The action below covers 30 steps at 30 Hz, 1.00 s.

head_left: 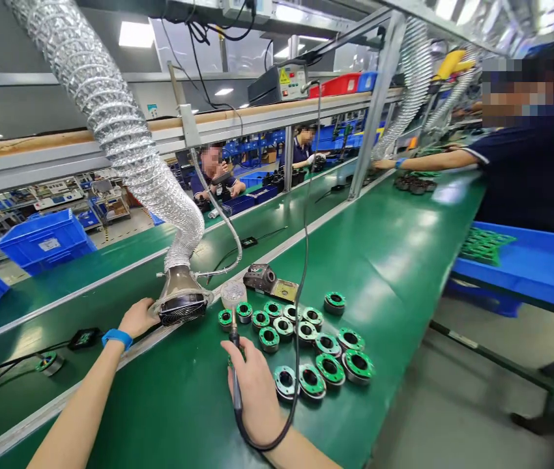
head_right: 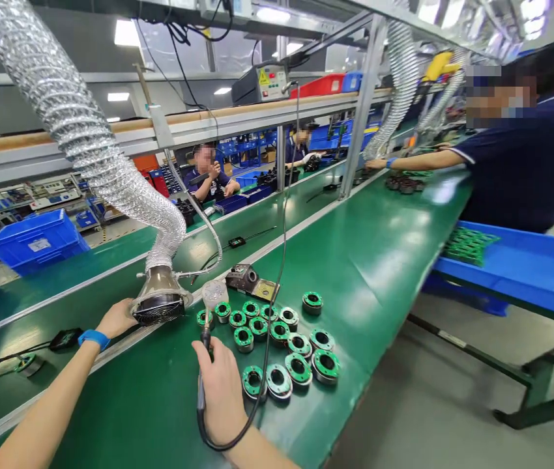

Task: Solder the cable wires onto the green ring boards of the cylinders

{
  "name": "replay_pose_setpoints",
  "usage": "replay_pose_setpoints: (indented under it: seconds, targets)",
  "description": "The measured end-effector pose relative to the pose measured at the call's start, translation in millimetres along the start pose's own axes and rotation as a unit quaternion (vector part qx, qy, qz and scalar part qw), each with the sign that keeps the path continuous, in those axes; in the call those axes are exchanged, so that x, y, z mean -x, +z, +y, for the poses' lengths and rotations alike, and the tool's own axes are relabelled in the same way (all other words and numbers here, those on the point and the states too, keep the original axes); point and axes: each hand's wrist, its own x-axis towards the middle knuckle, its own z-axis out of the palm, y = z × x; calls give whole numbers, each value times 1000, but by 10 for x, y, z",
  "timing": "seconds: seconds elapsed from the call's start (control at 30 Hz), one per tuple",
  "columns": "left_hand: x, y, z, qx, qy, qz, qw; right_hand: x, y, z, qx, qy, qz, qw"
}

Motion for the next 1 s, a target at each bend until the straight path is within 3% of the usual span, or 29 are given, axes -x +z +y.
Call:
replay_pose_setpoints:
  seconds: [0.17,0.27,0.37,0.47,0.53,0.6,0.67,0.77,0.87,1.0]
  targets:
    - [530,-305,-27,-7,-46,37,998,-50,-50,-45,-9,-13,24,1000]
    - [943,-387,129,-2,-46,29,999,-83,-98,-100,-47,-16,36,998]
    - [1448,-320,545,4,-27,12,1000,-80,-159,-122,-83,-23,44,995]
    - [1923,-115,1135,25,1,-25,999,-13,-236,-110,-119,-27,41,992]
    - [2135,64,1478,55,-2,-51,997,57,-292,-98,-156,-24,28,987]
    - [2265,229,1678,115,3,-62,991,141,-357,-98,-195,-15,16,981]
    - [2361,342,1720,203,12,-59,977,247,-441,-119,-232,-3,-1,973]
    - [2499,397,1603,317,-17,-54,947,450,-589,-189,-282,13,-45,958]
    - [2602,403,1457,348,-52,-32,936,646,-680,-287,-309,25,-106,945]
    - [2642,453,1374,419,-43,35,906,762,-635,-401,-319,15,-156,935]
